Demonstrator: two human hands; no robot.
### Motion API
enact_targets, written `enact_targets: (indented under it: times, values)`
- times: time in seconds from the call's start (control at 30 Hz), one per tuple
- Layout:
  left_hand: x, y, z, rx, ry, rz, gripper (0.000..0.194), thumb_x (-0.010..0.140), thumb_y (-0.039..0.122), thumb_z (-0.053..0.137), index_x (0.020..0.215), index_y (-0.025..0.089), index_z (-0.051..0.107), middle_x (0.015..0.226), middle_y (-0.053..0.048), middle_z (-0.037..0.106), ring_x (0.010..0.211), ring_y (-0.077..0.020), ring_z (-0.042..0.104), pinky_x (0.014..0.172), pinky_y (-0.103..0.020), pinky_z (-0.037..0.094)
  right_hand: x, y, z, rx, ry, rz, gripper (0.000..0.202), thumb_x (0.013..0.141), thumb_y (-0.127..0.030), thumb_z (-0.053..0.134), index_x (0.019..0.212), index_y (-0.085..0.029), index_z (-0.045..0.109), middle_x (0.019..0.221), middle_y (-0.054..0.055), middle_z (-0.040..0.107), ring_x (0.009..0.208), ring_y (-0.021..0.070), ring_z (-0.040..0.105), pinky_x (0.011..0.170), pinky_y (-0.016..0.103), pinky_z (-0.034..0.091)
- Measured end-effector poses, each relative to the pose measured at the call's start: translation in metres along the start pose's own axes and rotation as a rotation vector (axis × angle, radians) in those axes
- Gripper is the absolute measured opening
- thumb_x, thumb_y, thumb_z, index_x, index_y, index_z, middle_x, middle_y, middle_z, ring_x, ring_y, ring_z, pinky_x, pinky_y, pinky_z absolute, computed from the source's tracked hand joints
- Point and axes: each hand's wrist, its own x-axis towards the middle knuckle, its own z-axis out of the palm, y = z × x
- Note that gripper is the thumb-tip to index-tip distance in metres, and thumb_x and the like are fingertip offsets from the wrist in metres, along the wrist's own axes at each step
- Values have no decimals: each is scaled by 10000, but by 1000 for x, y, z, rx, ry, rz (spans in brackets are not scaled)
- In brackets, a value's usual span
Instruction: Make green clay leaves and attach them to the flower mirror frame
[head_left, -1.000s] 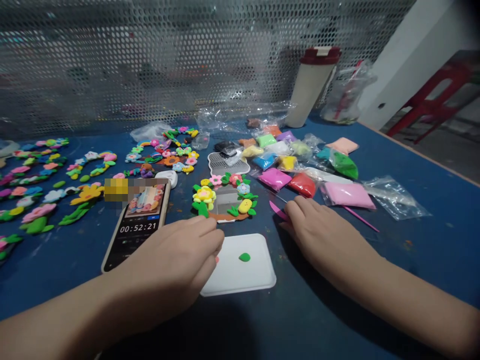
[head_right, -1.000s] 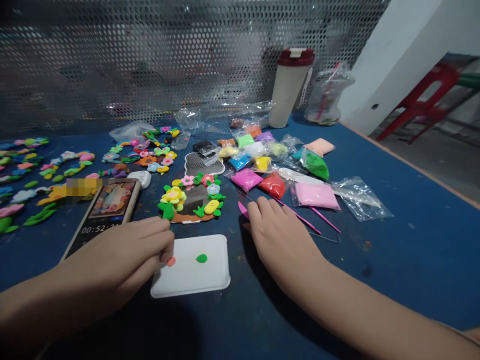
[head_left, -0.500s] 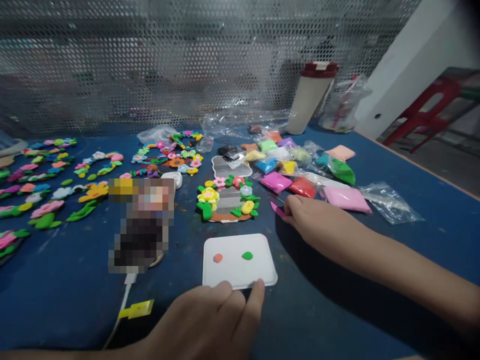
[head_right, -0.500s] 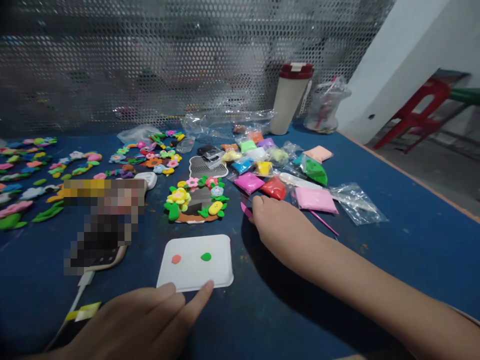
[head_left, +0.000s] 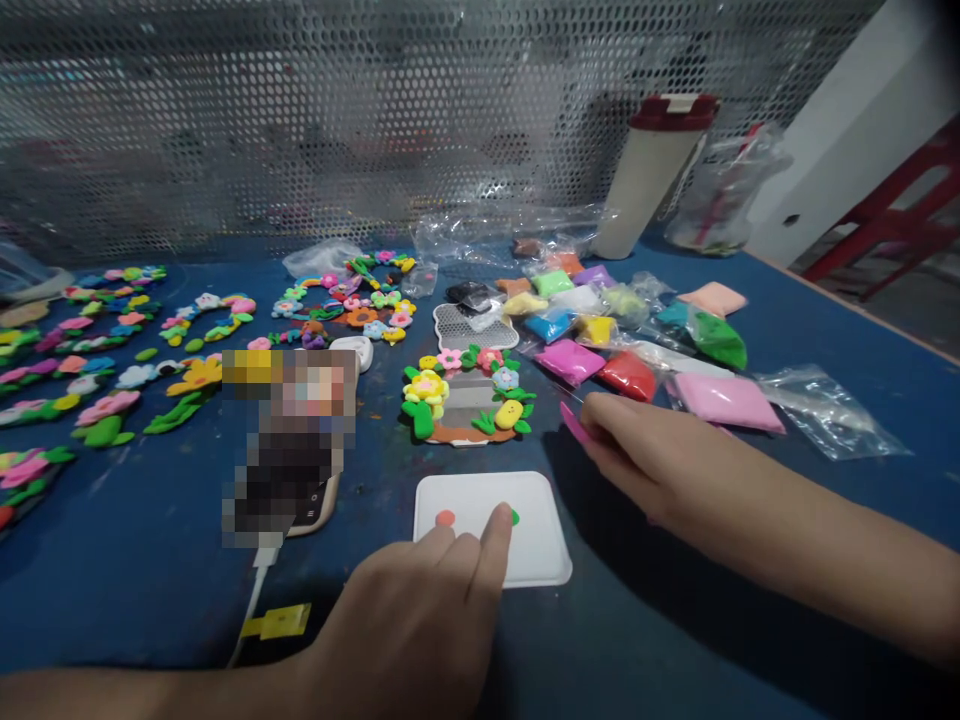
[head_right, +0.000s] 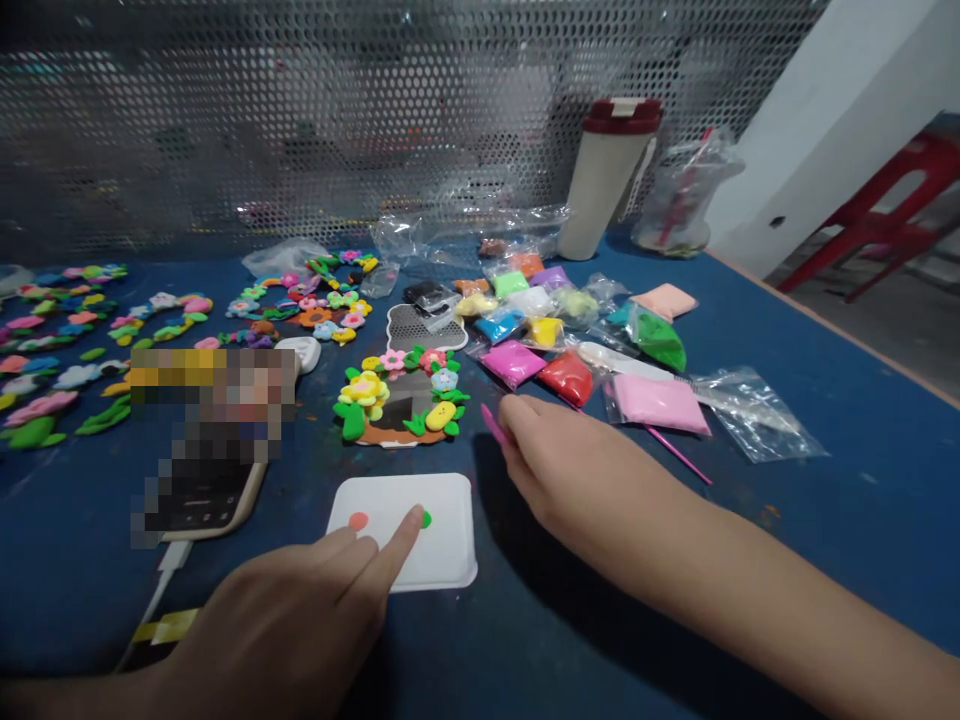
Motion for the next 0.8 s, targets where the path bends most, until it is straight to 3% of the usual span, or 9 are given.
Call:
enact_targets:
  times: [0.1,0.2,0.33,0.47,0.67,0.8]
  values:
    - [-3,-1,1,-5,16,16,439,782,-19,300,1161,37,514,835,-70,711,721,-196,682,524,-289,526,-7,-17,0,319,-109,-130,184,951,-199,358,825,-205,492,726,9,610,567,128,541,525,237,382]
    - [-6,-4,3,-14,-22,36,428,842,10,284,1239,25,443,867,-75,710,739,-198,685,525,-295,526,-10,-28,7,396,-154,-211,199,938,-168,373,793,-199,506,749,23,604,583,135,531,533,237,414]
    - [-8,-6,3,-9,-102,26,461,865,28,303,1322,38,368,907,-76,701,785,-192,682,551,-283,519,-12,-27,16,439,-104,-146,182,930,-161,397,822,-184,541,789,40,572,637,156,535,589,272,448]
    - [-7,-7,2,-29,-111,14,467,866,20,294,1327,40,365,832,-57,693,716,-178,677,531,-275,508,-14,-23,16,532,-40,-98,184,938,-172,414,840,-189,569,855,46,561,691,152,542,636,271,454]
    - [-6,-6,2,-48,-41,16,412,887,10,249,1257,31,429,731,-21,675,641,-168,671,469,-290,489,-13,-23,16,568,-5,-59,143,922,-192,468,833,-197,579,801,24,584,698,148,543,633,254,437]
    - [-8,-1,-1,-22,100,28,331,951,59,250,1137,93,522,711,15,678,641,-144,658,519,-292,475,-15,-28,17,587,-25,-28,150,918,-202,461,809,-193,563,769,16,578,659,141,521,602,254,421]
